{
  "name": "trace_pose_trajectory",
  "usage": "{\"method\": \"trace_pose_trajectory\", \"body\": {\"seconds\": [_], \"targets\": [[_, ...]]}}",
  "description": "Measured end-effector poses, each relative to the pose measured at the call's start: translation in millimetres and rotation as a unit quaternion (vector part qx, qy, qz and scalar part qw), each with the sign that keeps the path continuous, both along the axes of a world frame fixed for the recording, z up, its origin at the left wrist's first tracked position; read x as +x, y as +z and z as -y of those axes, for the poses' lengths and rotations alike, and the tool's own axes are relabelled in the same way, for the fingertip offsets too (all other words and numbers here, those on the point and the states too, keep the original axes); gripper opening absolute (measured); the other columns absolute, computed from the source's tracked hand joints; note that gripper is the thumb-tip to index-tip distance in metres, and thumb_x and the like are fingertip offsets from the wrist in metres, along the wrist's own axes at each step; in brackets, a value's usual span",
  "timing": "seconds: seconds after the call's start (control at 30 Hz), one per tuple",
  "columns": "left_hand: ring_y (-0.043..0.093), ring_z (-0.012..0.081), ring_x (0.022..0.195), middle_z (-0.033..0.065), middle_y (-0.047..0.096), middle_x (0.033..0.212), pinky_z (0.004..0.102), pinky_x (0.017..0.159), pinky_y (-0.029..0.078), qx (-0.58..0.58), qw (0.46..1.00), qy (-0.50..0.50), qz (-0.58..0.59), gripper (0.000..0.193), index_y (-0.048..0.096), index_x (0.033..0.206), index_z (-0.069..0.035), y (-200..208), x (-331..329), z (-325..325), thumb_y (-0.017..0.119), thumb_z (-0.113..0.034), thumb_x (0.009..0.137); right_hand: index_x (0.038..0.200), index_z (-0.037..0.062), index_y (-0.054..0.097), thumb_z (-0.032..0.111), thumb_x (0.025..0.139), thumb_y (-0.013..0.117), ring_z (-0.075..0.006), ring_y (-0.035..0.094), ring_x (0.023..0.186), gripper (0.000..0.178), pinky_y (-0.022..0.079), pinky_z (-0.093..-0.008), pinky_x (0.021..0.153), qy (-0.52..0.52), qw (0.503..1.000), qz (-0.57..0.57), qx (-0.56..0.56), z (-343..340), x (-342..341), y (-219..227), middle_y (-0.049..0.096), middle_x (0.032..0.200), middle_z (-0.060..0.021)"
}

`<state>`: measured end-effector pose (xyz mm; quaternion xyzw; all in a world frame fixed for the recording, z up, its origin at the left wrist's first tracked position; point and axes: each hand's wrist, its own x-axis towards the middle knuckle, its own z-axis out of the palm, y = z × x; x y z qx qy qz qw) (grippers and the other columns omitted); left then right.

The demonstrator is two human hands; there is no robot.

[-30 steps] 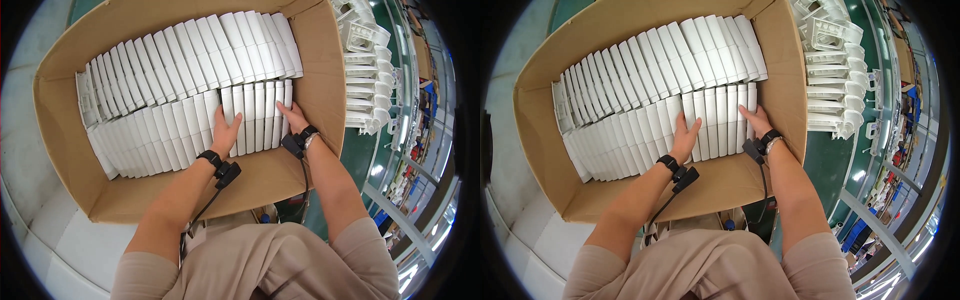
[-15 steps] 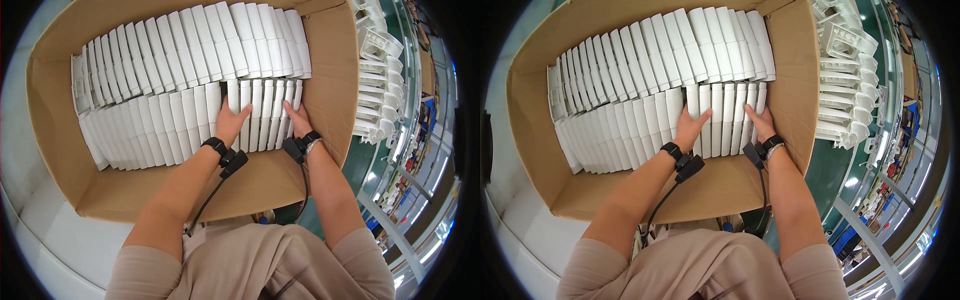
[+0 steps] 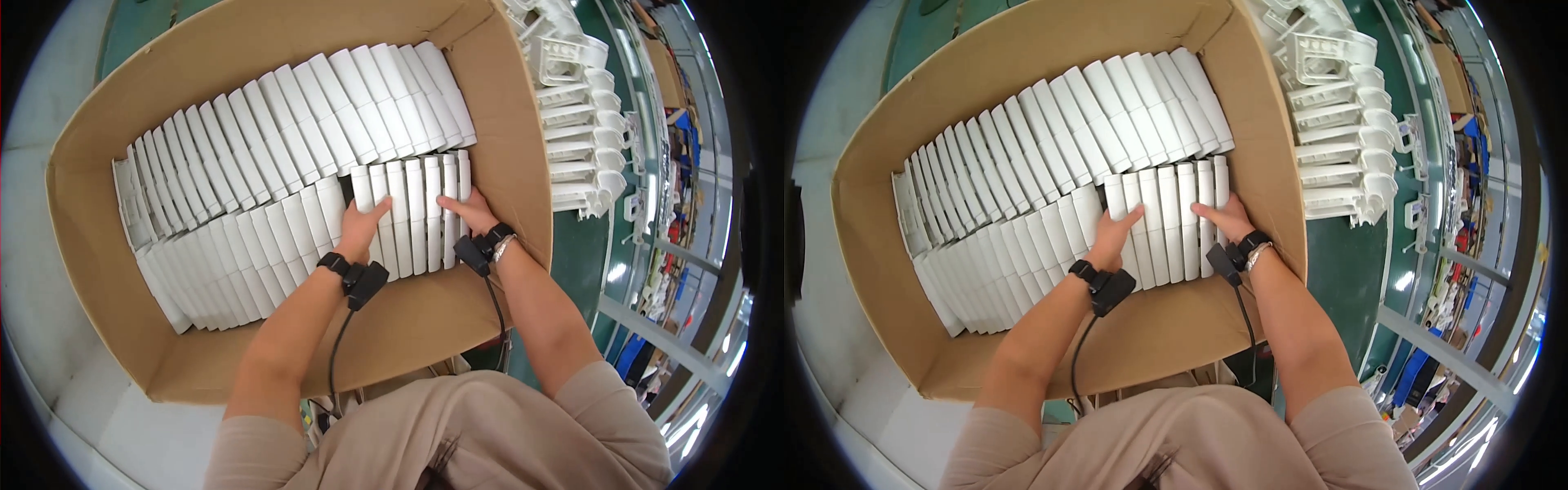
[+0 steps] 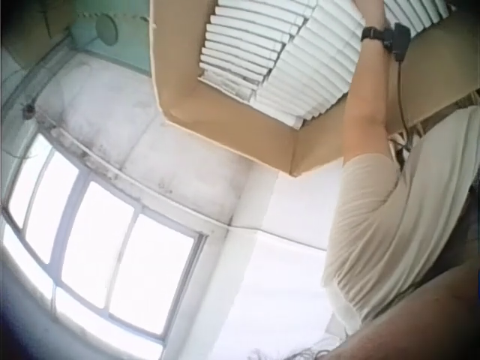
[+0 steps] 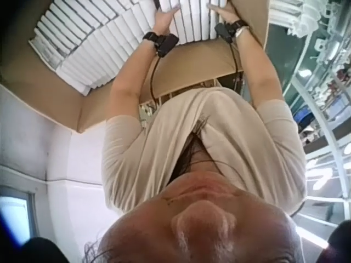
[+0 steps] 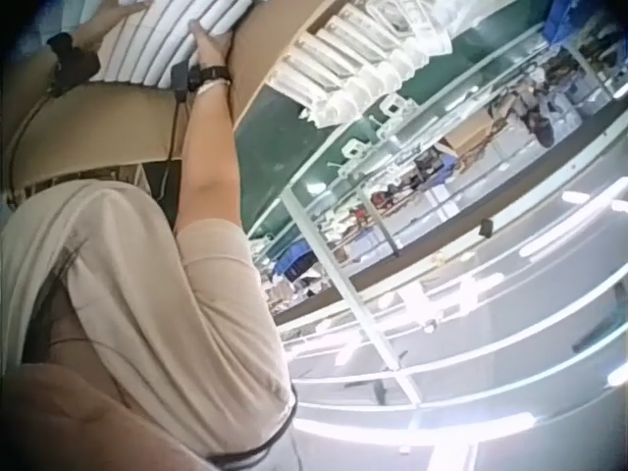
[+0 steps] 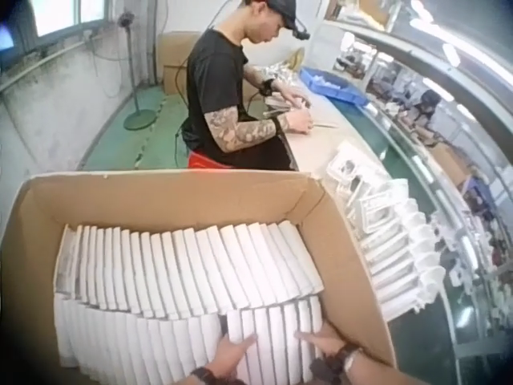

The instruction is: The recorder is assembling electronic components into white plastic housings on a factory production line.

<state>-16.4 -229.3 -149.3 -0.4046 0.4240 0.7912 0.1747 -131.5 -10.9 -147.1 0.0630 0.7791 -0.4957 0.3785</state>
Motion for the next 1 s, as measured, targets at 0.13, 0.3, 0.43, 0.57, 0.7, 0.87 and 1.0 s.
{"method": "trace_pose_trajectory", "body": {"seconds": [0.13,0.3,0.43,0.57,0.7,0.87,1.0], "targets": [[0.028,0.0311,0.131,0.024,0.035,0.137,0.0481,0.104,0.026,-0.036,0.995,-0.017,0.089,0.095,0.024,0.137,0.008,15.3,6.7,11.0,0.074,-0.04,0.072,0.12,-0.002,0.05,0.024,0.069,0.077,-0.0225,0.056,0.104,0.063,0.044,-0.0337,0.091,0.004,0.998,0.023,0.062,15.7,0.9,49.2,0.059,0.113,-0.0141],[0.039,0.0281,0.123,0.0173,0.042,0.132,0.0453,0.1,0.035,0.089,0.995,-0.03,-0.025,0.066,0.033,0.132,0.002,74.9,11.6,35.6,0.065,-0.028,0.084,0.122,0.0004,0.049,0.02,0.075,0.071,-0.0199,0.053,0.106,0.055,0.043,-0.0332,0.091,0.004,0.995,0.081,0.052,39.2,15.1,126.9,0.058,0.116,-0.0118],[0.052,0.0237,0.11,0.0141,0.051,0.124,0.0369,0.093,0.044,0.133,0.99,-0.017,-0.046,0.049,0.039,0.127,0.003,139.9,15.7,53.5,0.061,-0.016,0.087,0.12,0.0,0.051,0.015,0.074,0.071,-0.0183,0.055,0.102,0.052,0.043,-0.0329,0.09,-0.038,0.996,0.068,-0.034,46.1,36.6,178.1,0.059,0.112,-0.0111],[0.053,0.0228,0.109,0.0134,0.051,0.124,0.0358,0.093,0.044,0.053,0.992,0.001,-0.113,0.045,0.038,0.128,0.004,212.2,32.9,38.7,0.056,-0.01,0.089,0.124,-0.0015,0.045,0.021,0.068,0.077,-0.0218,0.053,0.107,0.068,0.041,-0.0333,0.093,-0.039,0.993,-0.071,-0.087,26.0,52.7,207.0,0.056,0.116,-0.0145],[0.049,0.0225,0.113,0.0139,0.048,0.127,0.0345,0.096,0.039,-0.092,0.975,-0.048,-0.196,0.048,0.034,0.13,0.004,266.3,61.9,17.2,0.054,-0.011,0.09,0.132,0.0009,0.033,0.037,0.06,0.08,-0.0303,0.048,0.116,0.094,0.037,-0.0354,0.099,-0.034,0.971,-0.227,-0.061,2.6,67.5,253.5,0.05,0.122,-0.0196],[0.041,0.0236,0.121,0.0171,0.038,0.134,0.0381,0.101,0.033,-0.17,0.911,-0.11,-0.36,0.052,0.027,0.134,0.003,298.3,75.6,-38.8,0.052,-0.012,0.09,0.137,0.0037,0.027,0.036,0.059,0.08,-0.0287,0.045,0.12,0.099,0.036,-0.0348,0.099,-0.037,0.95,-0.307,-0.043,-76.4,91.2,339.9,0.044,0.129,-0.0187],[0.04,0.0234,0.122,0.0157,0.037,0.135,0.0397,0.102,0.031,-0.13,0.866,-0.125,-0.466,0.051,0.027,0.134,0.002,303.4,78.6,-102.5,0.049,-0.011,0.091,0.136,0.0003,0.027,0.034,0.06,0.081,-0.0264,0.042,0.122,0.099,0.034,-0.0353,0.101,-0.064,0.92,-0.386,-0.015,-148.8,119.3,374.2,0.043,0.13,-0.0169]]}}
